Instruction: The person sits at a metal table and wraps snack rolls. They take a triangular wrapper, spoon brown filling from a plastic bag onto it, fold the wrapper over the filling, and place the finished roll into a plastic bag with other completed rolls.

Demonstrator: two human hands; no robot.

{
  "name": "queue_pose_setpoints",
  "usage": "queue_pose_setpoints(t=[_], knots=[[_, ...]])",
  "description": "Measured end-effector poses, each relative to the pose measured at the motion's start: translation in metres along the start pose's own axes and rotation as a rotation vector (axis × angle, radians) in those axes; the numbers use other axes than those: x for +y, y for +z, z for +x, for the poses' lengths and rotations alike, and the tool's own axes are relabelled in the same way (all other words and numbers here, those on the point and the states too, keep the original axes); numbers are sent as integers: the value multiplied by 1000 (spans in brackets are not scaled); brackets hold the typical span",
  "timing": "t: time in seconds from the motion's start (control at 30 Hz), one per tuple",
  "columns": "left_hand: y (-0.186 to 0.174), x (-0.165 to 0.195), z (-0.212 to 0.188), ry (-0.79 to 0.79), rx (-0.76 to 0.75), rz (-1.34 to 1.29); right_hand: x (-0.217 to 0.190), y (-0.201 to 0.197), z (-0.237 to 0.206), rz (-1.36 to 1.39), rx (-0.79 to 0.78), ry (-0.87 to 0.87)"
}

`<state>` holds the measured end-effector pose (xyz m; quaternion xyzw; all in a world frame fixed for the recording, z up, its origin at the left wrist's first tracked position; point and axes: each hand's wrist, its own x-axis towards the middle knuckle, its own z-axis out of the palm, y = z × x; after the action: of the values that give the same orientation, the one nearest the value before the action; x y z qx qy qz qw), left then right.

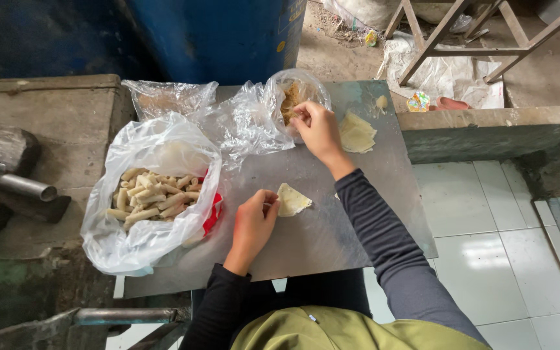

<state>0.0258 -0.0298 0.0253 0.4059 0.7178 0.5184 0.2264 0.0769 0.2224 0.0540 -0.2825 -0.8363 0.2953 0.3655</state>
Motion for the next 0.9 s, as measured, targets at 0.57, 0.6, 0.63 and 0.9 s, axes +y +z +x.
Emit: queue_pose_setpoints(t=[0.57,0.6,0.63,0.9], knots=[[2,-8,-4,-69,57,-66,31,16,19,126,283,141],[2,-9,-3,-86,59,-79,35,15,17,206,305,159],[2,-9,-3,-104,61,-93,38,13,16,286,327,177],[2,-9,-5,-83,71,-89,52,-34,-12,895,382,388]])
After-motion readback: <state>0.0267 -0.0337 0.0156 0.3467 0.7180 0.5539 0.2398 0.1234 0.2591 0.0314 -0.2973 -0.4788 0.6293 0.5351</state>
